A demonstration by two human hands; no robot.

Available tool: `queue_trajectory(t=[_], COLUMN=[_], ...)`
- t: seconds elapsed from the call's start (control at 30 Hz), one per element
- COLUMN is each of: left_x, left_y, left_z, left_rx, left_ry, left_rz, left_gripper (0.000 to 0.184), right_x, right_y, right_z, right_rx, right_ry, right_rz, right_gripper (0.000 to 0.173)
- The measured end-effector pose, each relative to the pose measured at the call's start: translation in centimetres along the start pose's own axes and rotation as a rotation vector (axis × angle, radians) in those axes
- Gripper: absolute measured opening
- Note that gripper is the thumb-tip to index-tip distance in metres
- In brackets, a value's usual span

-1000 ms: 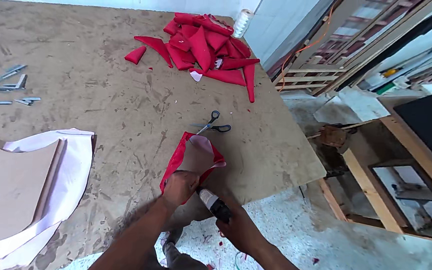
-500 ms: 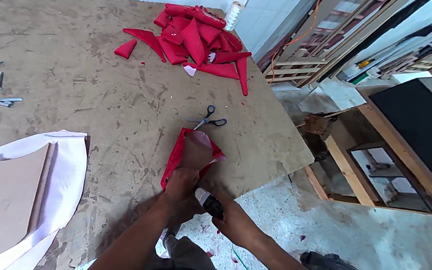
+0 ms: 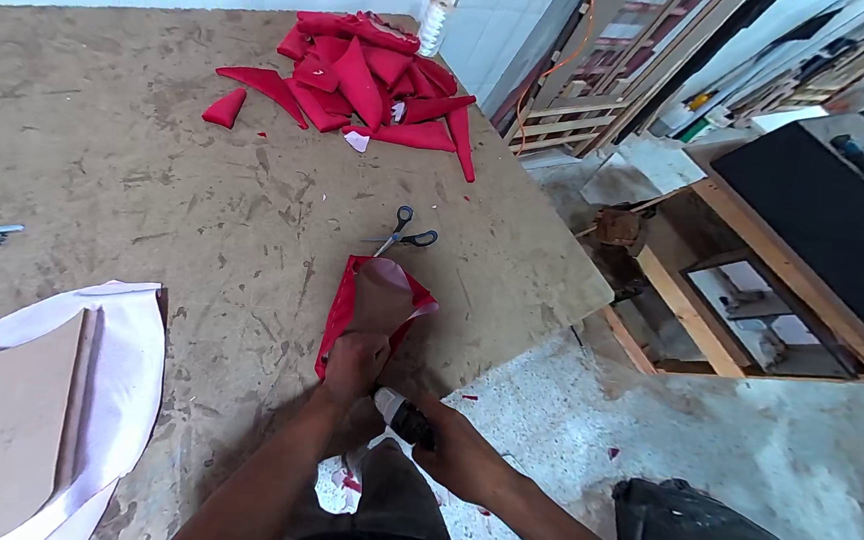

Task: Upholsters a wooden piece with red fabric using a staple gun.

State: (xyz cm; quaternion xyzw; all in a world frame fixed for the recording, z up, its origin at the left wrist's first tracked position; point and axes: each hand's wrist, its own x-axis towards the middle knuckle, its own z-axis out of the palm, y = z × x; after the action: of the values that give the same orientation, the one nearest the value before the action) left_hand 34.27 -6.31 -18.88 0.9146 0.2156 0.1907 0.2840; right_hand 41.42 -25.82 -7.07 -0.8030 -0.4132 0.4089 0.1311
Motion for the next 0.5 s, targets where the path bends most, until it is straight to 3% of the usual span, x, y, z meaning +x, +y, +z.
queue_trajectory(t=[0.13,0.3,0.4,0.5], left_x=[1.0,2.0,1.9,1.2], left_y=[-0.3,-1.3,-1.0,-0.5], left_z=[-1.8,-5.2,-5.8,-5.4], left_rx=[-0.179,-0.873,-1.008,-1.037], left_ry=[-0.052,0.010,0.024,0.092], left_rz=[-0.145,-0.203,-0.234,-0.292], left_gripper=[0.045,0.048,0.042,0.044], right_x=[-1.2,4.1,8.5,11.8], right_y=[2.9,10.7,14.2,12.1], right_z=[-3.5,-9.2,-11.4,-12.8], right_rx=[0.000,-0.106,-0.136,-0.037], right_ry=[0.175,0.539,0.565,0.576], right_rz=[0.058,0.093,0.026,-0.153], right_gripper=[0.064,0.063,0.069,0.050])
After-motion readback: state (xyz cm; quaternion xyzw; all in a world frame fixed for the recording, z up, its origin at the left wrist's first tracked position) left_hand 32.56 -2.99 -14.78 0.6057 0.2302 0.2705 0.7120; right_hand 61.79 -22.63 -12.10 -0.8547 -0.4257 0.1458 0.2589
